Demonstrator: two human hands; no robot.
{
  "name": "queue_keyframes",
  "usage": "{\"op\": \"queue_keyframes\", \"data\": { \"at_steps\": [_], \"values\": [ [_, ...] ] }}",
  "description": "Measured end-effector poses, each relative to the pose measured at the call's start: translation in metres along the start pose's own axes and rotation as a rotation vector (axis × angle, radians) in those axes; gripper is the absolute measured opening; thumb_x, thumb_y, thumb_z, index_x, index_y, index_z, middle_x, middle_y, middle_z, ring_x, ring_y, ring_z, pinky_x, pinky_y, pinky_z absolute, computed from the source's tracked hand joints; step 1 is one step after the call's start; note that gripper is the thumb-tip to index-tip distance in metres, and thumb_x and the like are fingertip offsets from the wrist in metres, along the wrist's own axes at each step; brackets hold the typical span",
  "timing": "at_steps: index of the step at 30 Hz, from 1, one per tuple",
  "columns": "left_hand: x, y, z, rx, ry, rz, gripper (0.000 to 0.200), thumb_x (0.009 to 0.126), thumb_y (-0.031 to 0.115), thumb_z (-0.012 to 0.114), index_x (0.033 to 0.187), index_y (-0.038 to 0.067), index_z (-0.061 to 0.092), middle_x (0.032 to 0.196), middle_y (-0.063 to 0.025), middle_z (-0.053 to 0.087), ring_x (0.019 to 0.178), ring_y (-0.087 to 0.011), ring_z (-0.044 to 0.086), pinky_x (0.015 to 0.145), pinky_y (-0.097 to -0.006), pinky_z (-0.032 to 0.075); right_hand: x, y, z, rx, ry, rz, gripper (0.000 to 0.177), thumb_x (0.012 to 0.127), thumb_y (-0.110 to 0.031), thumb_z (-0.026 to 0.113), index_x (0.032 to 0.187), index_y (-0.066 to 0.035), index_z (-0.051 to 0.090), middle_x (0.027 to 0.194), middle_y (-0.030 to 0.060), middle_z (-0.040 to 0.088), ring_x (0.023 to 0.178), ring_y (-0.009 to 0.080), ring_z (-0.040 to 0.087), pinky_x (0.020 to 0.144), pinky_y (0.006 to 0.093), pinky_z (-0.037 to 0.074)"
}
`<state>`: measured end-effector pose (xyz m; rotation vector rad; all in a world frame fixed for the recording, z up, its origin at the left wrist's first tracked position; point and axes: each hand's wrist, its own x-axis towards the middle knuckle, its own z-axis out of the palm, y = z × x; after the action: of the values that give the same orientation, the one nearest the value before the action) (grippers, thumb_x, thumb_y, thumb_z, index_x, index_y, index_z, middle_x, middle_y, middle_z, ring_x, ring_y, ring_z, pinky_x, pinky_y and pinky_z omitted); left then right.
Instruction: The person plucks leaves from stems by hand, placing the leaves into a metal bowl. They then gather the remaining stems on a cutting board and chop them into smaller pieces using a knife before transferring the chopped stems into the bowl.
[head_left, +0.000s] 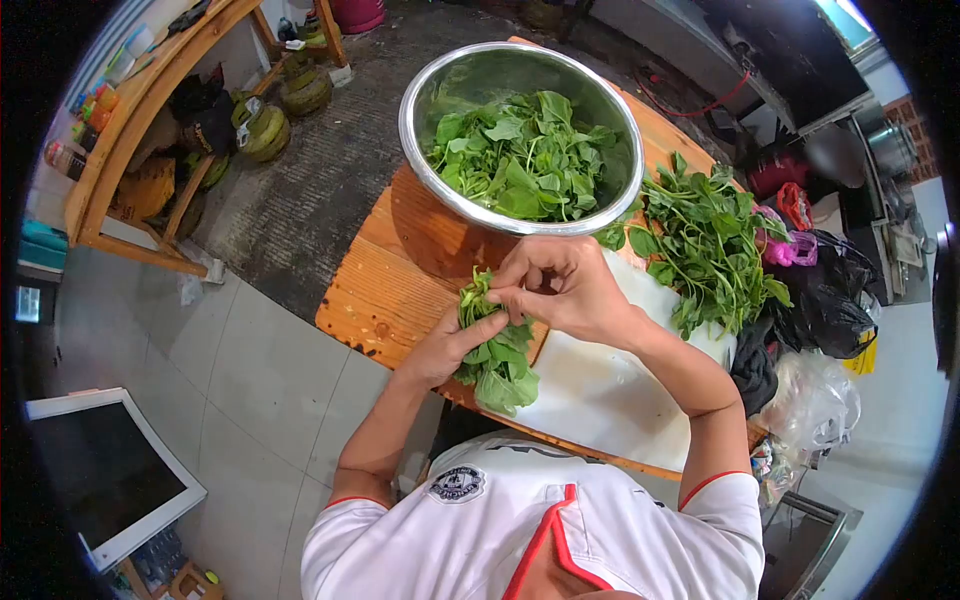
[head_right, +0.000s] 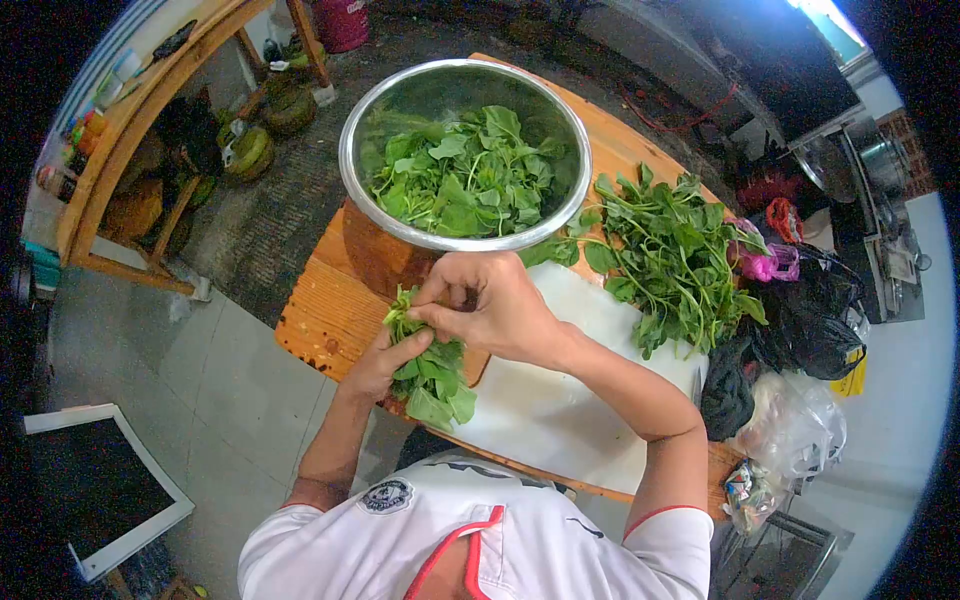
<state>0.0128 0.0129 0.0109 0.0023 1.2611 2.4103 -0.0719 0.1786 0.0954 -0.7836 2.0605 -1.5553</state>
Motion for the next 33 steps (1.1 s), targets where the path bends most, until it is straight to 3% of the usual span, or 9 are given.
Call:
{"op": "queue_keyframes", "data": {
  "at_steps": [11, 16, 18, 19, 20, 23, 26, 29, 33],
  "values": [
    [-0.004, -0.006, -0.009, -0.111, 0.081, -0.056, 0.038, 0.094, 0.019, 0.062, 0.127, 0.005, 0.051, 0.112, -0.0017, 0.058, 0.101, -0.0101, 0.058, 0.086, -0.0267, 0.049, 0.005, 0.003, 0.011, -0.193, 0.041, -0.263, 0.007, 0.078, 0.0, 0.075, 0.083, -0.004, 0.071, 0.078, 0.0037, 0.066, 0.057, 0.0081, 0.049, 0.049, 0.0234, 0.039],
    [0.002, -0.001, -0.006, -0.19, -0.049, 0.033, 0.023, 0.095, 0.027, 0.059, 0.105, 0.007, 0.055, 0.1, -0.0055, 0.059, 0.091, -0.0126, 0.058, 0.08, -0.0269, 0.05, 0.017, -0.028, -0.027, -0.336, 0.025, -0.326, 0.009, 0.08, -0.007, 0.075, 0.087, -0.003, 0.07, 0.083, 0.0059, 0.068, 0.062, 0.0099, 0.057, 0.051, 0.0246, 0.043],
    [0.005, -0.008, -0.012, -0.229, -0.089, 0.07, 0.024, 0.094, 0.031, 0.058, 0.095, 0.008, 0.054, 0.096, -0.0063, 0.059, 0.086, -0.0129, 0.057, 0.077, -0.0273, 0.05, 0.041, -0.027, -0.064, -0.582, 0.277, -0.438, 0.007, 0.084, -0.006, 0.068, 0.09, -0.004, 0.07, 0.084, 0.0079, 0.069, 0.062, 0.0082, 0.059, 0.05, 0.0253, 0.044],
    [0.005, -0.006, -0.009, -0.212, -0.062, 0.064, 0.025, 0.094, 0.033, 0.058, 0.091, 0.008, 0.053, 0.095, -0.0062, 0.059, 0.085, -0.0127, 0.056, 0.076, -0.0275, 0.049, 0.053, -0.029, -0.085, -0.752, 0.338, -0.326, 0.011, 0.083, -0.01, 0.067, 0.094, -0.007, 0.07, 0.09, 0.0085, 0.07, 0.068, 0.022, 0.065, 0.061, 0.0324, 0.052],
    [0.003, -0.002, -0.005, -0.194, -0.036, 0.056, 0.027, 0.093, 0.034, 0.058, 0.088, 0.009, 0.051, 0.094, -0.0062, 0.058, 0.084, -0.0125, 0.055, 0.075, -0.0276, 0.049, 0.068, -0.021, -0.108, -0.934, 0.365, -0.351, 0.015, 0.081, -0.009, 0.065, 0.095, -0.011, 0.07, 0.088, 0.0078, 0.07, 0.078, 0.0232, 0.065, 0.07, 0.0366, 0.05],
    [0.002, 0.0, -0.002, -0.113, -0.013, 0.059, 0.029, 0.093, 0.036, 0.058, 0.086, 0.009, 0.051, 0.093, -0.0064, 0.058, 0.083, -0.0123, 0.055, 0.075, -0.0282, 0.048, 0.099, 0.014, -0.157, -1.447, 0.113, -0.245, 0.025, 0.074, -0.007, 0.065, 0.097, -0.016, 0.071, 0.084, 0.0064, 0.069, 0.089, 0.024, 0.061, 0.081, 0.038, 0.043],
    [0.002, 0.006, -0.002, -0.013, -0.034, 0.056, 0.028, 0.093, 0.035, 0.058, 0.086, 0.009, 0.051, 0.092, -0.0071, 0.057, 0.083, -0.0129, 0.055, 0.075, -0.0286, 0.048, 0.115, 0.036, -0.155, -1.482, -0.116, -0.114, 0.033, 0.066, -0.006, 0.067, 0.096, -0.018, 0.071, 0.081, 0.0047, 0.068, 0.094, 0.0235, 0.058, 0.086, 0.0374, 0.037],
    [0.003, 0.001, -0.006, -0.056, -0.073, 0.071, 0.029, 0.092, 0.035, 0.059, 0.083, 0.009, 0.052, 0.09, -0.009, 0.059, 0.084, -0.0154, 0.056, 0.073, -0.0294, 0.048, 0.121, 0.051, -0.153, -1.479, -0.167, -0.14, 0.035, 0.066, -0.005, 0.063, 0.098, -0.014, 0.073, 0.079, 0.0067, 0.066, 0.095, 0.0235, 0.056, 0.093, 0.0378, 0.034],
    [0.004, 0.009, 0.001, -0.004, -0.06, 0.055, 0.032, 0.092, 0.036, 0.057, 0.082, 0.006, 0.053, 0.092, -0.0114, 0.062, 0.085, -0.0171, 0.058, 0.074, -0.0317, 0.049, 0.123, 0.048, -0.153, -1.562, -0.245, -0.106, 0.021, 0.065, -0.007, 0.065, 0.085, -0.01, 0.072, 0.077, 0.0053, 0.064, 0.093, 0.023, 0.055, 0.091, 0.0364, 0.035]
  ]
}}
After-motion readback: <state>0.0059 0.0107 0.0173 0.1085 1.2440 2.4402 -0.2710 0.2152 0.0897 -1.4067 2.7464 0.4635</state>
